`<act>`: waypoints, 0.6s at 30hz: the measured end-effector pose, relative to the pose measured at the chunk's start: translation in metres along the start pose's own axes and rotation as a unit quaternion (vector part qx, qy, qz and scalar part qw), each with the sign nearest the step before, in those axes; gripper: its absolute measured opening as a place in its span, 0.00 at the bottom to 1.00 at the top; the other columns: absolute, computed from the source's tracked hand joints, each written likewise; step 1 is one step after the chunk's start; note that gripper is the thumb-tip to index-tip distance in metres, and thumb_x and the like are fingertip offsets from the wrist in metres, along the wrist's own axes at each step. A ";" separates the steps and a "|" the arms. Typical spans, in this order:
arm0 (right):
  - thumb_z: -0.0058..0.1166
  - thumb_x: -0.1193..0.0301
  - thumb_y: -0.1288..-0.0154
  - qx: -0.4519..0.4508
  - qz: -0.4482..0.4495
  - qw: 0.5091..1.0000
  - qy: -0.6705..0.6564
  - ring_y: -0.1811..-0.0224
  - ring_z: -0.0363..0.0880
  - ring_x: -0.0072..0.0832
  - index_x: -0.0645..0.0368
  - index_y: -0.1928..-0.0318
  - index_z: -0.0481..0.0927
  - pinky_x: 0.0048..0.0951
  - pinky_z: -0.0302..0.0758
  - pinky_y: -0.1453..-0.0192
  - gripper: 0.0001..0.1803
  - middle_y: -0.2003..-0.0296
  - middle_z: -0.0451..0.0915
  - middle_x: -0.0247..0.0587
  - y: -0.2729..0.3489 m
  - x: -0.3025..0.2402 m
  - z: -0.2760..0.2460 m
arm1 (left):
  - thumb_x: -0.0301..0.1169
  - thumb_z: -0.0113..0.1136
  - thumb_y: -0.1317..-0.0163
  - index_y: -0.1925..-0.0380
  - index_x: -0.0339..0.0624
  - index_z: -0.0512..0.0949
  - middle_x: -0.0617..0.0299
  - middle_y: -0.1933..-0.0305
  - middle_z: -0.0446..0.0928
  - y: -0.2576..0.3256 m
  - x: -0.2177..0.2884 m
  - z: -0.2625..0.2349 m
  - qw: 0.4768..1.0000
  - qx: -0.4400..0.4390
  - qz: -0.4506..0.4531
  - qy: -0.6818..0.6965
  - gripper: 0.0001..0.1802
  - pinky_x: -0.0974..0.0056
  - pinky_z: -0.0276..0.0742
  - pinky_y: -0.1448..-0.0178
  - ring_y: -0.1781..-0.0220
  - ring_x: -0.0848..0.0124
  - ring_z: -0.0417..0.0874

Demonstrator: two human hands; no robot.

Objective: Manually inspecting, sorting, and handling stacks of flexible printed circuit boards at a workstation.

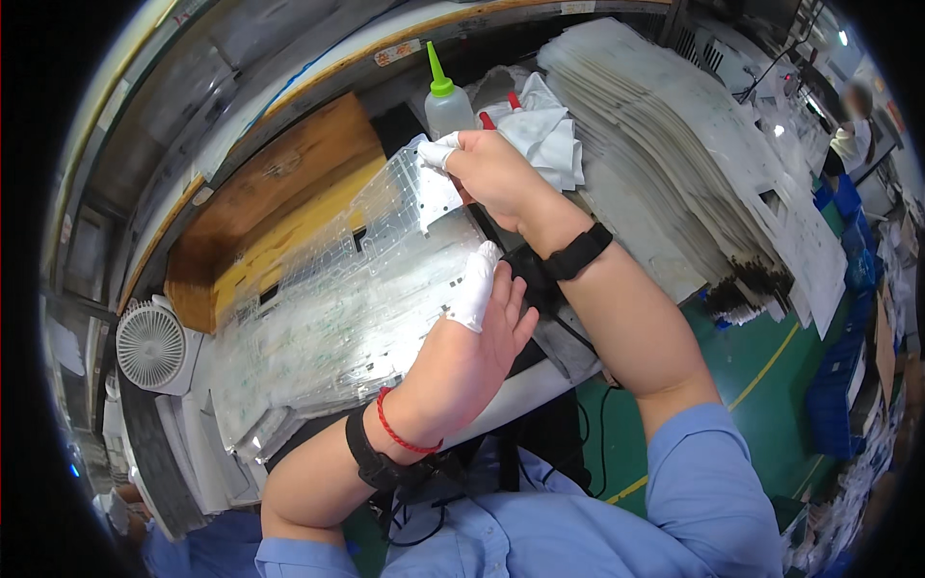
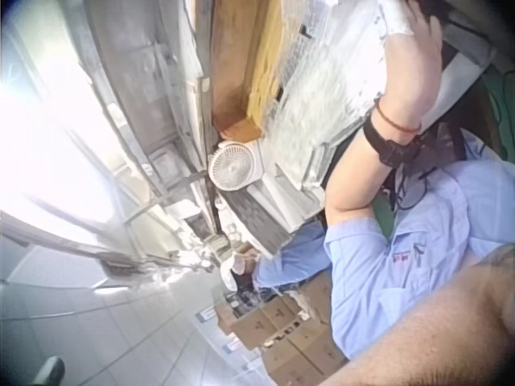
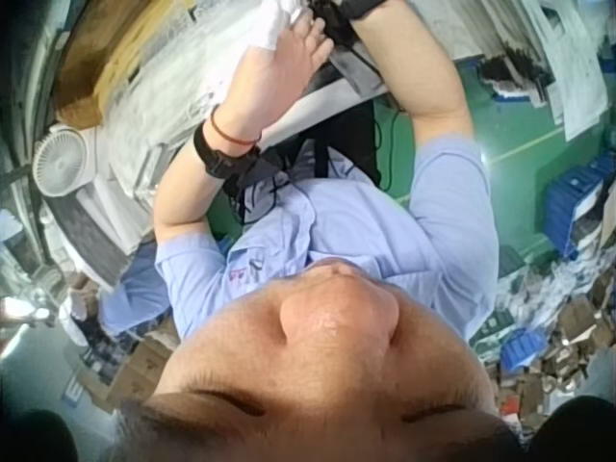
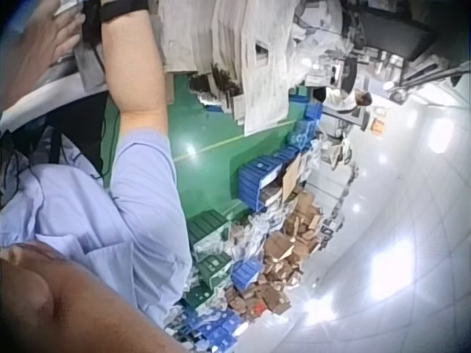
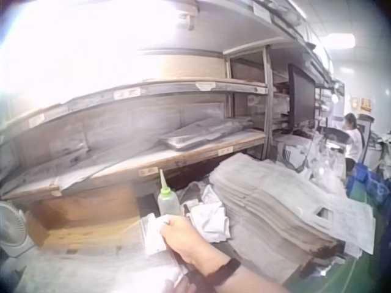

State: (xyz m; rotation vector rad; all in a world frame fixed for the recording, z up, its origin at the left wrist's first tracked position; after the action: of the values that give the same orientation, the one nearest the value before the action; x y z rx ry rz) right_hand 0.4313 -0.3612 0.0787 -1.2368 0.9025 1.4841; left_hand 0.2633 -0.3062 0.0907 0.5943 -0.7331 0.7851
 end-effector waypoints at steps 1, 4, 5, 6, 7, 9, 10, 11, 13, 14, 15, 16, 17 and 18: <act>0.56 0.66 0.32 0.006 0.009 1.000 -0.022 0.78 0.71 0.16 0.61 0.66 0.81 0.22 0.67 0.76 0.11 0.76 0.78 0.30 0.000 0.002 0.000 | 0.65 0.36 0.30 0.25 0.40 0.31 0.47 0.20 0.28 -0.003 -0.001 -0.001 1.000 0.002 -0.002 -0.003 0.51 0.53 0.36 0.20 0.18 0.56 0.31; 0.53 0.67 0.29 -0.003 0.031 0.999 -0.040 0.72 0.77 0.17 0.61 0.61 0.80 0.22 0.74 0.69 0.10 0.70 0.80 0.31 0.000 0.005 0.000 | 0.65 0.36 0.30 0.25 0.41 0.32 0.48 0.20 0.30 -0.006 -0.003 -0.005 1.000 0.006 -0.006 -0.008 0.50 0.53 0.37 0.20 0.18 0.56 0.32; 0.52 0.67 0.28 -0.011 0.038 0.998 -0.039 0.69 0.79 0.17 0.61 0.58 0.80 0.23 0.77 0.66 0.10 0.67 0.81 0.32 0.001 0.005 0.000 | 0.64 0.36 0.30 0.25 0.41 0.32 0.48 0.20 0.30 -0.007 -0.003 -0.006 1.000 0.007 -0.007 -0.009 0.50 0.53 0.37 0.20 0.18 0.57 0.32; 0.52 0.67 0.28 -0.010 0.043 0.998 -0.053 0.68 0.79 0.18 0.61 0.58 0.80 0.23 0.77 0.66 0.10 0.67 0.81 0.33 0.001 0.006 0.000 | 0.64 0.37 0.30 0.25 0.41 0.32 0.48 0.20 0.30 -0.007 -0.003 -0.006 1.000 0.005 -0.009 -0.007 0.50 0.53 0.37 0.20 0.18 0.57 0.32; 0.52 0.67 0.28 -0.011 0.047 0.997 -0.067 0.68 0.79 0.18 0.61 0.58 0.80 0.23 0.77 0.65 0.10 0.66 0.81 0.33 0.002 0.006 0.000 | 0.64 0.37 0.30 0.25 0.41 0.32 0.48 0.20 0.30 -0.008 -0.002 -0.005 1.000 0.003 -0.009 -0.005 0.50 0.54 0.38 0.20 0.18 0.57 0.33; 0.51 0.67 0.28 -0.012 0.047 0.996 -0.078 0.68 0.80 0.18 0.62 0.58 0.79 0.23 0.78 0.65 0.10 0.66 0.81 0.34 0.003 0.005 0.000 | 0.63 0.38 0.30 0.25 0.41 0.35 0.48 0.20 0.32 -0.006 0.002 -0.005 1.000 0.010 -0.013 0.006 0.49 0.53 0.39 0.20 0.19 0.57 0.35; 0.51 0.68 0.28 -0.014 0.043 0.996 -0.075 0.68 0.80 0.19 0.62 0.58 0.79 0.23 0.78 0.65 0.10 0.66 0.81 0.34 0.003 0.005 0.001 | 0.62 0.39 0.30 0.25 0.40 0.37 0.47 0.20 0.33 -0.003 0.005 -0.006 1.000 0.020 -0.015 0.014 0.48 0.53 0.40 0.20 0.19 0.56 0.36; 0.51 0.68 0.28 -0.022 0.037 0.996 -0.075 0.68 0.80 0.19 0.63 0.58 0.79 0.23 0.77 0.64 0.10 0.66 0.81 0.34 0.003 0.004 0.002 | 0.61 0.40 0.30 0.25 0.40 0.40 0.46 0.20 0.35 0.002 0.006 -0.008 0.998 0.045 -0.030 0.030 0.47 0.52 0.41 0.20 0.19 0.56 0.38; 0.51 0.68 0.28 -0.019 0.034 0.998 -0.050 0.68 0.80 0.19 0.63 0.58 0.79 0.23 0.77 0.64 0.10 0.66 0.82 0.34 0.003 0.004 0.003 | 0.55 0.45 0.29 0.26 0.37 0.41 0.45 0.21 0.37 0.025 0.023 -0.007 0.999 -0.012 -0.030 0.027 0.45 0.51 0.44 0.20 0.19 0.53 0.42; 0.51 0.68 0.28 -0.020 0.030 0.999 -0.039 0.68 0.79 0.19 0.64 0.58 0.79 0.23 0.77 0.64 0.10 0.67 0.82 0.34 0.003 0.004 0.002 | 0.52 0.47 0.28 0.26 0.35 0.42 0.45 0.21 0.39 0.041 0.036 -0.010 0.998 -0.038 -0.033 0.030 0.44 0.50 0.46 0.20 0.20 0.52 0.44; 0.51 0.68 0.28 -0.005 0.029 1.000 -0.006 0.68 0.79 0.18 0.64 0.59 0.79 0.23 0.76 0.65 0.10 0.67 0.81 0.34 0.002 0.004 0.001 | 0.53 0.48 0.29 0.27 0.33 0.48 0.42 0.23 0.46 0.060 0.050 -0.018 0.998 -0.042 -0.033 -0.018 0.43 0.50 0.55 0.24 0.24 0.51 0.54; 0.51 0.69 0.28 -0.005 0.030 1.000 0.006 0.68 0.79 0.18 0.64 0.59 0.79 0.23 0.76 0.65 0.10 0.68 0.81 0.34 0.002 0.004 0.001 | 0.53 0.49 0.29 0.29 0.32 0.53 0.39 0.25 0.54 0.081 0.068 -0.029 0.999 -0.041 -0.025 -0.022 0.42 0.50 0.64 0.28 0.28 0.49 0.64; 0.51 0.69 0.28 0.001 0.031 0.999 0.021 0.69 0.79 0.18 0.64 0.59 0.79 0.22 0.75 0.66 0.10 0.68 0.81 0.33 0.001 0.004 0.000 | 0.54 0.49 0.30 0.31 0.31 0.57 0.38 0.28 0.58 0.098 0.090 -0.042 0.992 -0.058 0.013 -0.115 0.41 0.52 0.70 0.32 0.32 0.49 0.70; 0.51 0.69 0.28 0.010 0.039 0.999 0.035 0.69 0.79 0.18 0.64 0.59 0.80 0.22 0.75 0.66 0.10 0.68 0.81 0.33 0.001 0.004 0.000 | 0.55 0.49 0.30 0.33 0.30 0.61 0.36 0.30 0.62 0.116 0.114 -0.058 0.985 -0.050 0.055 -0.155 0.40 0.53 0.75 0.37 0.36 0.50 0.75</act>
State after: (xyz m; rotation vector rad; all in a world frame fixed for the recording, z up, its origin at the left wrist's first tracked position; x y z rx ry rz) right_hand 0.4303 -0.3606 0.0747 -1.2577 1.0203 1.4959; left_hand 0.2480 -0.1513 0.1664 0.5958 -1.0932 0.7611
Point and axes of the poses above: each hand's wrist, its own y-axis away from the middle knuckle, its own z-axis out of the palm, x = y × z, the point moved 6 cm from there along -y, towards the middle knuckle
